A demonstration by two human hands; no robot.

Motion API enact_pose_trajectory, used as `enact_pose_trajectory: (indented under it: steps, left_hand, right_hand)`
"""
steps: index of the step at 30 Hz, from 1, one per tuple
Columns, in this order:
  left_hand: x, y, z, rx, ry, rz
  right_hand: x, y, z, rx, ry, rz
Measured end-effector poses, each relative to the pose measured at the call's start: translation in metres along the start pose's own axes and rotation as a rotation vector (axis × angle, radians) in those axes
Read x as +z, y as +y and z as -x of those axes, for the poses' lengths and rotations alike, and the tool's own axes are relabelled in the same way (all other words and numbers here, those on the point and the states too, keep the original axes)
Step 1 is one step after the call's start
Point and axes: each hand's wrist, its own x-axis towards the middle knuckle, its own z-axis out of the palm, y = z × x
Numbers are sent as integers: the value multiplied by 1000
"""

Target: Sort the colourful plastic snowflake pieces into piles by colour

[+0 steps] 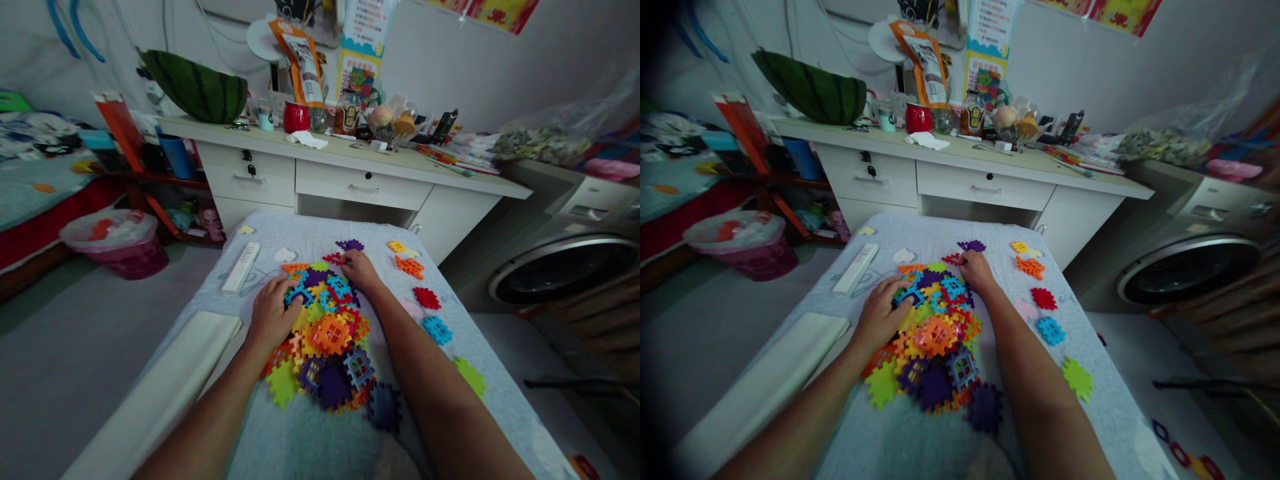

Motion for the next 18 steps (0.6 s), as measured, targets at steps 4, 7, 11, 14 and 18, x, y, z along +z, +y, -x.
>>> enact_pose_trajectory:
  steps: [4, 7, 11, 14, 18]
  left_hand:
    - [-1, 2, 0, -8, 4, 8]
    - [-1, 2, -1, -5, 1, 8]
    - [0, 1, 0, 4, 8, -3]
    - [0, 0, 0, 19, 9, -2]
    - [1, -1, -1, 21, 6, -10]
  right_hand:
    - [-13, -1, 1, 40, 71, 17]
    - [-26, 3, 3, 75, 92, 41]
    - [-46, 14, 11, 158, 146, 74]
    - [-63, 22, 22, 224, 175, 107]
    - [-92, 33, 44, 286, 200, 150]
